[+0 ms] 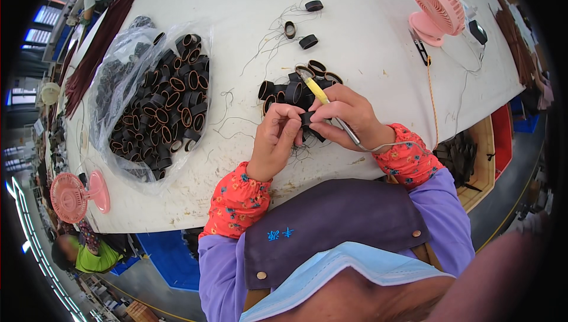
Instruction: Applying a yellow finish or adhesive to the edges of small black leather loops using a precision applicator pen.
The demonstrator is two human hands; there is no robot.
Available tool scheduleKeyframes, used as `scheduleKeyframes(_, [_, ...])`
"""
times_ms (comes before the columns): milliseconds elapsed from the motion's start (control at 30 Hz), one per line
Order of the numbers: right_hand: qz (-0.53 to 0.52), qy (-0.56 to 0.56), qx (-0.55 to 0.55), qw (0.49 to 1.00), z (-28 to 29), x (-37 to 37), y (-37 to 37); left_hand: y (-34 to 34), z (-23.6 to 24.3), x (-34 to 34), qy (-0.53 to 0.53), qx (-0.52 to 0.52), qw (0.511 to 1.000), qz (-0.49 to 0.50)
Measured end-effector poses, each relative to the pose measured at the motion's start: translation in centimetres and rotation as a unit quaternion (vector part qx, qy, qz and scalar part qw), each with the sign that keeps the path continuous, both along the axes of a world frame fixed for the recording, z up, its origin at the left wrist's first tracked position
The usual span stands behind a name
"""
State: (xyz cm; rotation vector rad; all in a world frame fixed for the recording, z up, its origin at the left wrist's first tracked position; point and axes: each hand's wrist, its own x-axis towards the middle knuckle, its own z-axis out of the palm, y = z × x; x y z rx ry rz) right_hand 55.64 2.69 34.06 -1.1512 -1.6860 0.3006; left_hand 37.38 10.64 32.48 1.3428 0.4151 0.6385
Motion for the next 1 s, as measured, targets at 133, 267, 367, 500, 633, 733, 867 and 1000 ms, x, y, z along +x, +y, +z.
scheduleKeyframes(133, [0.005,0.03,-0.033,0.999,0.5,-0.1,0.0,0.2,-0.1,-0.4,0.027,-0.006,0.999,-0.017])
scheduleKeyframes(267, [0.075,0.267,-0.116,0.954,1.1,0.2,-0.5,0.2,0.0,-0.2,0.031,0.062,0.997,0.024])
scheduleKeyframes(367, [0.152,0.409,-0.117,0.892,0.6,0.7,-0.7,0.2,-0.2,-0.2,0.051,0.093,0.994,0.033])
scheduleKeyframes(500, [0.164,0.392,-0.166,0.89,0.5,0.6,-0.9,0.1,-0.3,-0.1,0.071,0.152,0.985,0.049])
scheduleKeyframes(633, [0.156,0.379,-0.178,0.894,0.6,0.5,-0.9,0.0,0.0,0.0,0.082,0.183,0.978,0.054])
scheduleKeyframes(733, [0.15,0.351,-0.199,0.903,0.7,0.6,-1.0,0.0,-0.2,0.0,0.082,0.184,0.978,0.057])
scheduleKeyframes(867, [0.144,0.323,-0.216,0.91,0.8,0.6,-1.0,0.0,-0.3,0.0,0.085,0.188,0.977,0.06])
scheduleKeyframes(1000, [0.148,0.327,-0.214,0.909,0.8,0.7,-1.0,0.0,-0.1,0.0,0.087,0.189,0.976,0.059])
